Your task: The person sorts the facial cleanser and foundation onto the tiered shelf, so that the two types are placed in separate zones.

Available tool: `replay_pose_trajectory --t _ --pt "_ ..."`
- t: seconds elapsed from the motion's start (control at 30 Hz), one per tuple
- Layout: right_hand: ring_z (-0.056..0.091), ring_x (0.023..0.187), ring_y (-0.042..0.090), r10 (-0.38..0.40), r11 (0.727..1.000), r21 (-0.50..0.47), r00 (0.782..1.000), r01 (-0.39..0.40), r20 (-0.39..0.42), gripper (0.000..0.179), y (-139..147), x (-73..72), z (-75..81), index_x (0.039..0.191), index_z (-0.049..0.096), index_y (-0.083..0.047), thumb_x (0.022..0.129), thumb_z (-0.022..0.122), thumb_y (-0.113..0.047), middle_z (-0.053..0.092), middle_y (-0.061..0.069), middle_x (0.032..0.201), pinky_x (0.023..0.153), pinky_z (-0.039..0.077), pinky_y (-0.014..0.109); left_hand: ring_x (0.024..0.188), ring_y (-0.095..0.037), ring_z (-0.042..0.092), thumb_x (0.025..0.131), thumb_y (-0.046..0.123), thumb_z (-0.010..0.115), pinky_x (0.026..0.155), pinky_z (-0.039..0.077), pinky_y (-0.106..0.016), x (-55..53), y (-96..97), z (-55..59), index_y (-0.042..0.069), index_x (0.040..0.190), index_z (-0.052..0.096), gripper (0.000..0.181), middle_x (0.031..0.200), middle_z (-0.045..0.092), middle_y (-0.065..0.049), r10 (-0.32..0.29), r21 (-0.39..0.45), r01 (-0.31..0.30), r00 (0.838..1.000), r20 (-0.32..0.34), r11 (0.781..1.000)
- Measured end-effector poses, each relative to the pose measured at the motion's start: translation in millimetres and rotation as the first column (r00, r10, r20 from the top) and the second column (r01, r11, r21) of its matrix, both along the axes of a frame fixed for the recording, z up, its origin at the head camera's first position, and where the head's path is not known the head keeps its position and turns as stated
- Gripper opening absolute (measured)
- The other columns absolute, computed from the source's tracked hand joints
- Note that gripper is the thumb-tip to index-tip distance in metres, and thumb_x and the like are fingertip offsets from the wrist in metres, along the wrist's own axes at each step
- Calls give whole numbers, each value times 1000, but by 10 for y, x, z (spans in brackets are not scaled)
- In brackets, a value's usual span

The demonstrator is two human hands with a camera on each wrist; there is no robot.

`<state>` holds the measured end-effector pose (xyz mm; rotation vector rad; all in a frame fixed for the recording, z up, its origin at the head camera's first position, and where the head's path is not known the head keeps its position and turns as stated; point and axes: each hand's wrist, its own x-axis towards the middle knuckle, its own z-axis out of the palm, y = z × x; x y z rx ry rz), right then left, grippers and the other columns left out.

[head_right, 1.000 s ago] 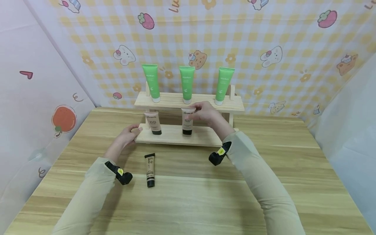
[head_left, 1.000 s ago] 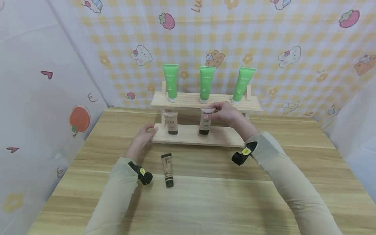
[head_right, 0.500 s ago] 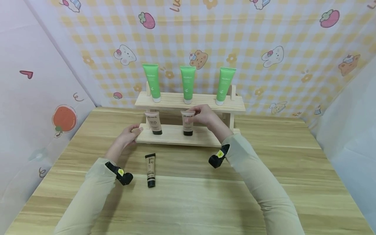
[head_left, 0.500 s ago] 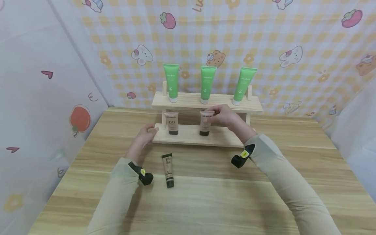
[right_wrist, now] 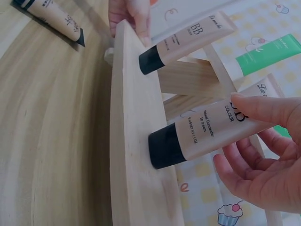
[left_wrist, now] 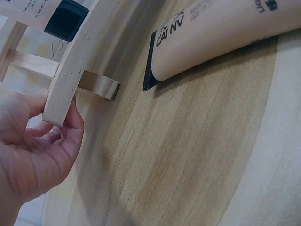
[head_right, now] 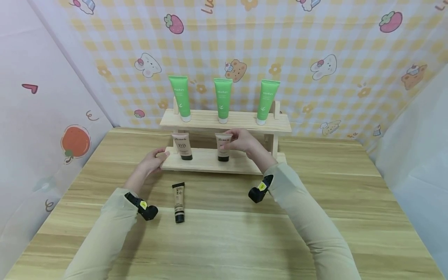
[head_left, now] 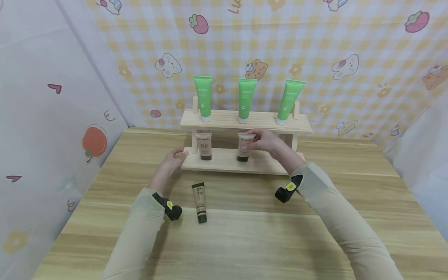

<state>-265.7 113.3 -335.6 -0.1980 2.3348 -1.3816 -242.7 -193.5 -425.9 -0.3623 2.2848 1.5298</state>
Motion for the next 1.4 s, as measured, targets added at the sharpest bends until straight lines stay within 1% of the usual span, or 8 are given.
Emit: replay_pose_trajectory --t 0.33,0.5,0.77,0.97,1.13,1.23,1.3,1.4 --pt "56 91 15 -10 1000 -1 1000 10 8 54 2 24 12 126 49 -2 77 70 -5 58 3 96 83 44 26 125 -35 40 98 35 38 105 37 -46 -7 -13 17 11 146 16 59 145 28 -23 -24 -16 24 1000 -11 1000" --pt "50 96 19 -22 999 41 1000 22 -2 60 3 51 24 130 45 -7 76 72 -11 51 7 101 82 41 27 126 -35 40 97 36 38 105 37 -46 -4 -16 8 11 146 16 59 145 28 -23 -22 -19 22 1000 -11 1000" --pt "46 121 32 -52 999 4 999 52 6 70 36 137 27 137 35 -8 77 72 -13 43 17 127 103 39 42 125 -35 41 97 35 38 104 38 -46 -10 -13 -12 11 146 17 58 144 29 -24 -16 -21 16 1000 -9 1000" --pt "46 121 34 -49 998 51 999 48 12 72 116 185 -44 138 29 1 80 68 -15 43 22 133 104 40 42 128 -37 38 98 34 38 105 37 -46 -5 -7 -17 10 146 17 58 146 26 -25 -13 -10 13 1000 -10 1000" --pt "55 99 20 -21 988 156 994 3 108 57 179 252 -114 128 42 8 84 65 -19 50 16 116 93 50 34 126 -38 40 98 33 38 104 38 -45 12 -9 -12 9 146 16 58 145 27 -26 -15 0 15 1000 -10 1000" --pt "58 84 12 47 981 178 984 -78 170 45 182 307 -146 118 52 7 85 64 -21 56 7 100 85 54 31 123 -37 43 98 32 38 103 40 -45 23 -19 3 9 146 16 57 143 30 -26 -15 -3 15 1000 -16 1000" --pt "59 81 10 106 976 169 977 -138 187 41 153 347 -170 115 55 6 85 63 -21 59 4 93 82 55 31 122 -38 45 98 32 37 103 40 -44 24 -19 14 9 146 16 57 142 31 -26 -17 -8 17 1000 -22 1000" --pt "61 84 12 163 970 143 963 -196 214 40 69 393 -230 115 57 4 85 63 -22 63 6 95 81 55 31 123 -37 44 98 33 38 103 40 -44 10 -2 3 10 146 18 57 143 29 -26 -25 -16 25 999 -23 1000"
